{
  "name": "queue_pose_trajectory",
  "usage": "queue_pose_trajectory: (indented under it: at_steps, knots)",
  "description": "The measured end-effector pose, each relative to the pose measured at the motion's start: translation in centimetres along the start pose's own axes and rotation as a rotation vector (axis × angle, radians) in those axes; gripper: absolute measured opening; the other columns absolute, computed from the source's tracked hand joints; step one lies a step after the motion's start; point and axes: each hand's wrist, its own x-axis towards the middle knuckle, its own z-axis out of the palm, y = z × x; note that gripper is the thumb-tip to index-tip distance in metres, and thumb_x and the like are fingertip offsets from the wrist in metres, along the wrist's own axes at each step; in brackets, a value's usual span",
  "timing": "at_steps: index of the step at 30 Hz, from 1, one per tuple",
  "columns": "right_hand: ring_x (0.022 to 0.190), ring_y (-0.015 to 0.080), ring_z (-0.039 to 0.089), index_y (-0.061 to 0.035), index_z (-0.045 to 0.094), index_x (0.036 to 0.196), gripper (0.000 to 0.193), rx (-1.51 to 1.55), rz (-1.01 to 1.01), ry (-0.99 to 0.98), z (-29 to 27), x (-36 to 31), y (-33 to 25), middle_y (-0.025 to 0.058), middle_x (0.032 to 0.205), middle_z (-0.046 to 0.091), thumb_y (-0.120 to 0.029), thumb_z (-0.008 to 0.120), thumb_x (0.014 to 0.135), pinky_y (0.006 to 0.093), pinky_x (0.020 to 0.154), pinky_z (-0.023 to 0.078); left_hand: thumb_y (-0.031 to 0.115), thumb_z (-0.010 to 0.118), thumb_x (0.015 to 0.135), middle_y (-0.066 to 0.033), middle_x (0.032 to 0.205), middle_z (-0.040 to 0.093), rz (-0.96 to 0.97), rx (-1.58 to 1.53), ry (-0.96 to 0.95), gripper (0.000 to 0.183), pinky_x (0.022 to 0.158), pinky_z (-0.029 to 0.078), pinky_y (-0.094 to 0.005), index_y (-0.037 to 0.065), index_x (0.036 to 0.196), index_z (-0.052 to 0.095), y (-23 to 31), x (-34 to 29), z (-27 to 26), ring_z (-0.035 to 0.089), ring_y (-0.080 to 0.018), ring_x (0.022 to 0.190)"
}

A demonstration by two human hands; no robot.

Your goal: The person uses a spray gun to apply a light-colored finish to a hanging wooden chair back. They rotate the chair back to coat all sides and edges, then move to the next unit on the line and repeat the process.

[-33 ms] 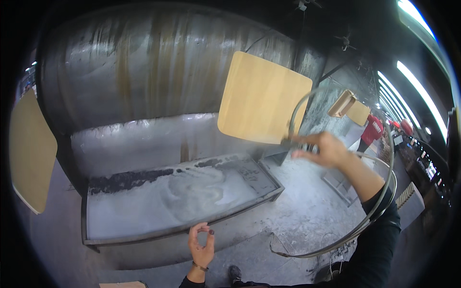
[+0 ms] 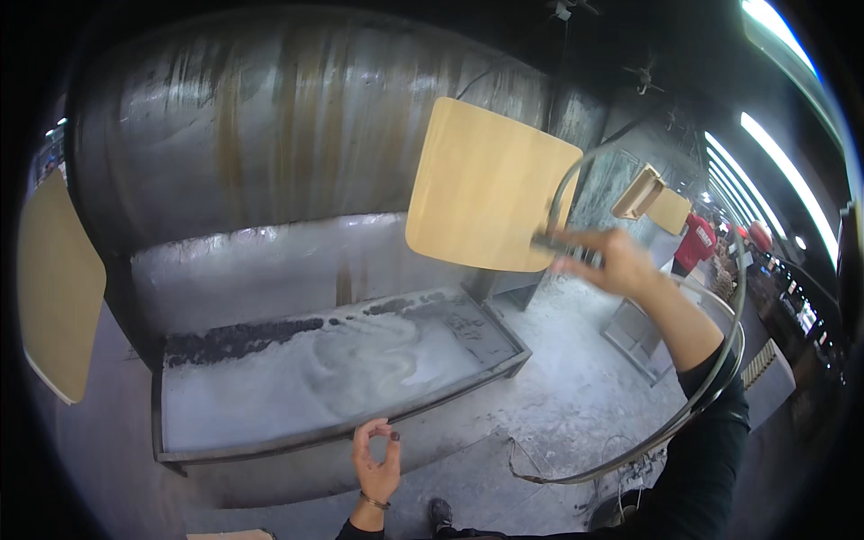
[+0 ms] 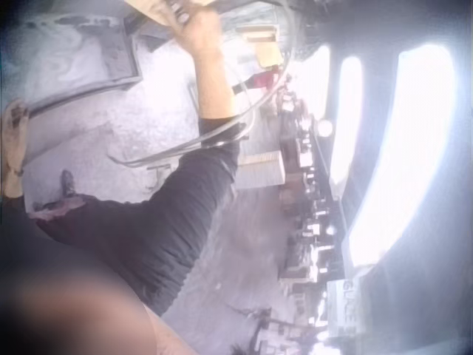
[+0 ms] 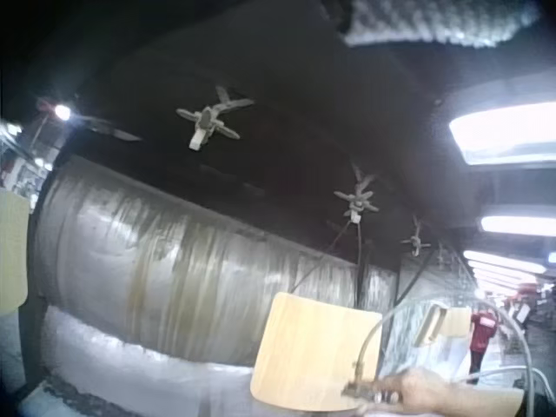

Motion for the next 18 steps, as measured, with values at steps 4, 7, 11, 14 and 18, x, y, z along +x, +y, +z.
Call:
queue_pose_trajectory:
  at_steps: [4,7,11,14,18]
  knots:
    - [0.070,0.0309,0.073,-0.0172,0.071,0.133,0.067,-0.208,-0.022,0.382,-3.9,2.0,3.0,0.0121,0.087,0.075,-0.064,0.072,0.085,0.0394,0.069,0.061,0.005,0.072,0.092,-0.0077,0.101,0.067,-0.010,-0.020,-0.030,0.023,0.090,0.050,-0.0332,0.001,0.114,0.066,0.0,0.8,0.8,0.064,-0.0176,0.094]
    - [0.062,0.0287,0.068,-0.0182,0.069,0.135,0.070,-0.300,-0.050,0.151,-4.3,-1.2,2.3,0.0103,0.084,0.073,-0.067,0.069,0.085,0.0391,0.064,0.059,0.003,0.072,0.092,-0.0074,0.099,0.067,-0.001,0.000,-0.071,0.022,0.089,0.050,-0.0323,0.001,0.112,0.066,0.0,1.1,1.8,0.065,-0.0169,0.093]
    - [0.064,0.0294,0.071,-0.0193,0.070,0.134,0.072,-0.237,-0.090,-0.306,-3.6,-7.5,1.2,0.0135,0.084,0.074,-0.073,0.062,0.087,0.0388,0.065,0.060,0.003,0.070,0.093,-0.0065,0.097,0.067,0.032,-0.036,-0.054,0.018,0.089,0.050,-0.0315,0.001,0.110,0.065,-0.2,2.4,3.1,0.064,-0.0158,0.093]
    - [0.069,0.0310,0.074,-0.0192,0.071,0.133,0.071,-0.135,-0.039,-0.406,-4.5,-8.1,3.6,0.0169,0.085,0.076,-0.074,0.060,0.088,0.0381,0.067,0.060,0.005,0.070,0.094,-0.0056,0.096,0.067,0.012,-0.020,0.002,0.017,0.090,0.049,-0.0315,0.002,0.110,0.065,-0.4,3.4,4.5,0.063,-0.0155,0.093]
    - [0.069,0.0312,0.074,-0.0199,0.069,0.136,0.069,-0.277,-0.029,0.106,-7.7,-4.5,10.2,0.0164,0.084,0.075,-0.069,0.064,0.088,0.0394,0.066,0.059,0.007,0.070,0.095,-0.0046,0.095,0.066,0.006,-0.043,0.022,0.017,0.091,0.049,-0.0317,0.002,0.110,0.065,-0.7,3.4,8.0,0.061,-0.0153,0.093]
